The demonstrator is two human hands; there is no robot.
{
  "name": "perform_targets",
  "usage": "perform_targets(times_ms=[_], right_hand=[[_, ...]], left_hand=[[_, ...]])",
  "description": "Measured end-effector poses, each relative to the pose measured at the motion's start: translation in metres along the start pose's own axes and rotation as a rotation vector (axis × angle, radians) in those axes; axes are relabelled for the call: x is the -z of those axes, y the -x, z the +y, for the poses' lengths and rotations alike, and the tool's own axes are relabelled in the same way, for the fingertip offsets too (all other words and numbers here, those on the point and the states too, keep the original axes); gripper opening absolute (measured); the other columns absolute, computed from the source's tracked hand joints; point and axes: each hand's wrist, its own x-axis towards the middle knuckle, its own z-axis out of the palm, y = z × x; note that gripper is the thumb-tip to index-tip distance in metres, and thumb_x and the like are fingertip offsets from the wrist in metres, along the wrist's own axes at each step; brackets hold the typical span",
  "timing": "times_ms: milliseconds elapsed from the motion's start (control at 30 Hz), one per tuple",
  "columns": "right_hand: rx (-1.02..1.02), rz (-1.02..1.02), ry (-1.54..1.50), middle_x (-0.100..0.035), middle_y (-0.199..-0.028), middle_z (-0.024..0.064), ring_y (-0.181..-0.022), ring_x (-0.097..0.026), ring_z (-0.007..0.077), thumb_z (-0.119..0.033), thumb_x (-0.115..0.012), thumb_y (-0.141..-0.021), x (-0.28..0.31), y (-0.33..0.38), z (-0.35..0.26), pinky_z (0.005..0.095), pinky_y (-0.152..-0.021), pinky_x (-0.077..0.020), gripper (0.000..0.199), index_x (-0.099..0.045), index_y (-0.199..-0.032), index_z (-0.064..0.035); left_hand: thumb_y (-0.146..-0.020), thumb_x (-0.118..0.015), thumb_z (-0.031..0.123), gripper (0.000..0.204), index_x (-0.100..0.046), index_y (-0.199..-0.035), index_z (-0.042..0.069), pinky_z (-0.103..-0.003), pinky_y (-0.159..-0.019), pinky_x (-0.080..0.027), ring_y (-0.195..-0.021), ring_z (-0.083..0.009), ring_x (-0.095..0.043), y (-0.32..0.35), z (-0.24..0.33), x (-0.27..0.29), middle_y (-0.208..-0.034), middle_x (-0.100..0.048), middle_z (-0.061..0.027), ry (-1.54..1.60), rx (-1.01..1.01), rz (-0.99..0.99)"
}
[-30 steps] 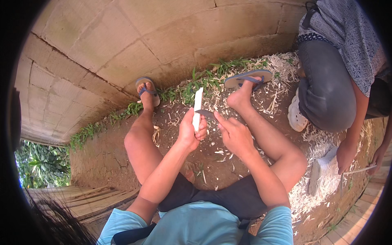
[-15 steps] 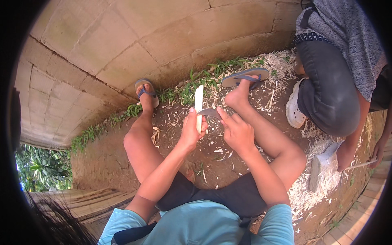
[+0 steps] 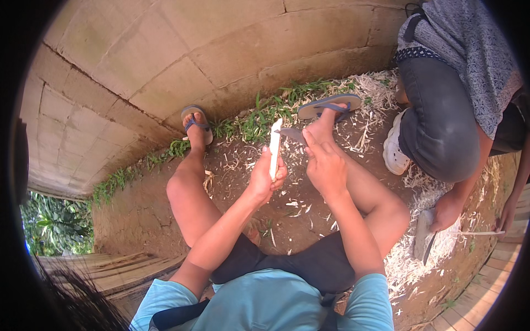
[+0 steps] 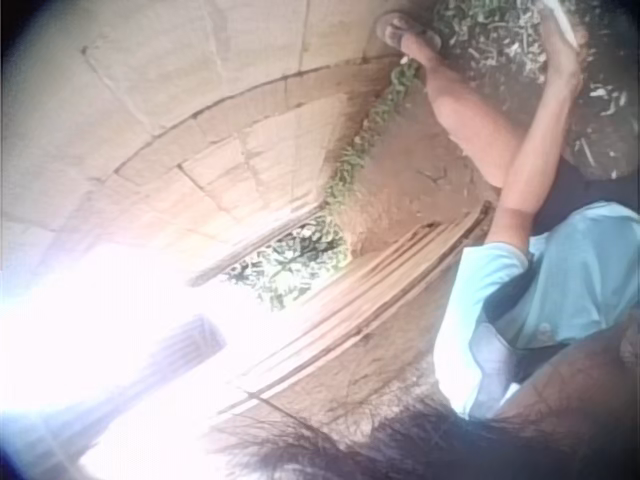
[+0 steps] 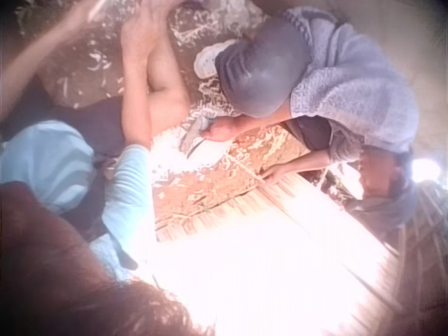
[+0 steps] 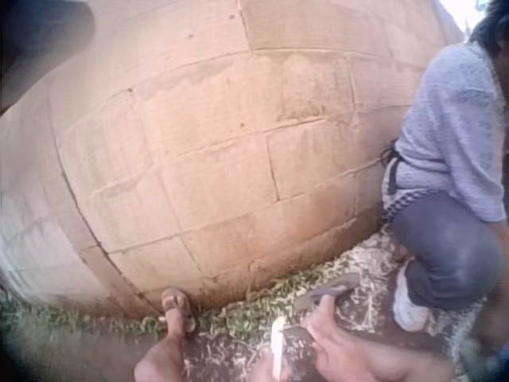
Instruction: The person sits on the ground and uses a knife to shave thin strips from a piece of wood. They hold the wood in their left hand and the knife in their right, repeatedly scraping the blade against the wood to create shavings.
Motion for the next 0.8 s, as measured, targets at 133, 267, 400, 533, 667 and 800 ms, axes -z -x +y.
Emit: perform_targets(times_ms=[133, 267, 400, 533, 667, 800], right_hand=[[-0.057, -0.063, 0.013, -0.061, -0.079, 0.0135, -0.071, -0.062, 0.0329, -0.017, -0.056, -0.09, 0.007, 0.0, -0.008, 0.0421, -0.063, -0.0501, 0.037, -0.06, -0.126, -0.0254], [-0.033, -0.119, -0.083, -0.063, -0.081, 0.0149, -0.073, -0.062, 0.034, -0.018, -0.055, -0.091, 0.011, 0.002, -0.001, 0.043, -0.066, -0.0501, 0.038, -0.058, -0.128, -0.0236], [-0.046, -0.165, -0.18, -0.063, -0.082, 0.0162, -0.075, -0.062, 0.0352, -0.018, -0.054, -0.092, 0.012, 0.008, -0.001, 0.0435, -0.067, -0.0496, 0.039, -0.055, -0.131, -0.0219], [-0.046, -0.146, -0.225, -0.062, -0.079, 0.0154, -0.072, -0.062, 0.0354, -0.019, -0.054, -0.092, 0.01, 0.011, -0.005, 0.0447, -0.065, -0.0499, 0.041, -0.054, -0.132, -0.0231], [0.016, -0.244, -0.1, -0.059, -0.075, 0.0138, -0.066, -0.061, 0.0355, -0.022, -0.053, -0.093, 0.014, 0.015, -0.009, 0.0465, -0.061, -0.0504, 0.041, -0.052, -0.134, -0.0261], [0.03, -0.263, -0.092, -0.059, -0.075, 0.0132, -0.064, -0.06, 0.0355, -0.025, -0.051, -0.094, 0.008, 0.019, -0.011, 0.047, -0.059, -0.0504, 0.041, -0.051, -0.135, -0.0275]], left_hand=[[-0.1, -0.02, 0.053, 0.051, -0.043, -0.088, 0.009, -0.021, -0.036, -0.021, -0.039, -0.0066, -0.027, -0.002, 0.003, 0.0, -0.059, -0.041, 0.0005, 0.011, 0.012, 0.011], [-0.101, -0.019, 0.053, 0.051, -0.043, -0.088, 0.01, -0.022, -0.036, -0.021, -0.039, -0.0072, -0.026, -0.003, -0.002, 0.001, -0.058, -0.04, 0.0005, -0.047, -0.004, 0.004], [-0.101, -0.019, 0.052, 0.051, -0.044, -0.088, 0.01, -0.023, -0.036, -0.022, -0.039, -0.0079, -0.026, -0.003, 0.003, 0.003, -0.058, -0.04, 0.0004, -0.029, 0.033, 0.003], [-0.101, -0.019, 0.052, 0.051, -0.045, -0.088, 0.01, -0.023, -0.036, -0.023, -0.038, -0.0086, -0.025, -0.002, 0.006, 0.002, -0.058, -0.04, 0.0, -0.01, 0.037, -0.001], [-0.101, -0.02, 0.051, 0.05, -0.045, -0.088, 0.01, -0.024, -0.036, -0.023, -0.038, -0.0088, -0.025, -0.003, 0.013, 0.004, -0.059, -0.041, -0.0004, 0.092, 0.018, 0.033], [-0.102, -0.02, 0.049, 0.048, -0.044, -0.089, 0.01, -0.024, -0.035, -0.023, -0.038, -0.0089, -0.026, -0.006, 0.017, 0.007, -0.059, -0.041, -0.0009, 0.126, 0.004, 0.045]])
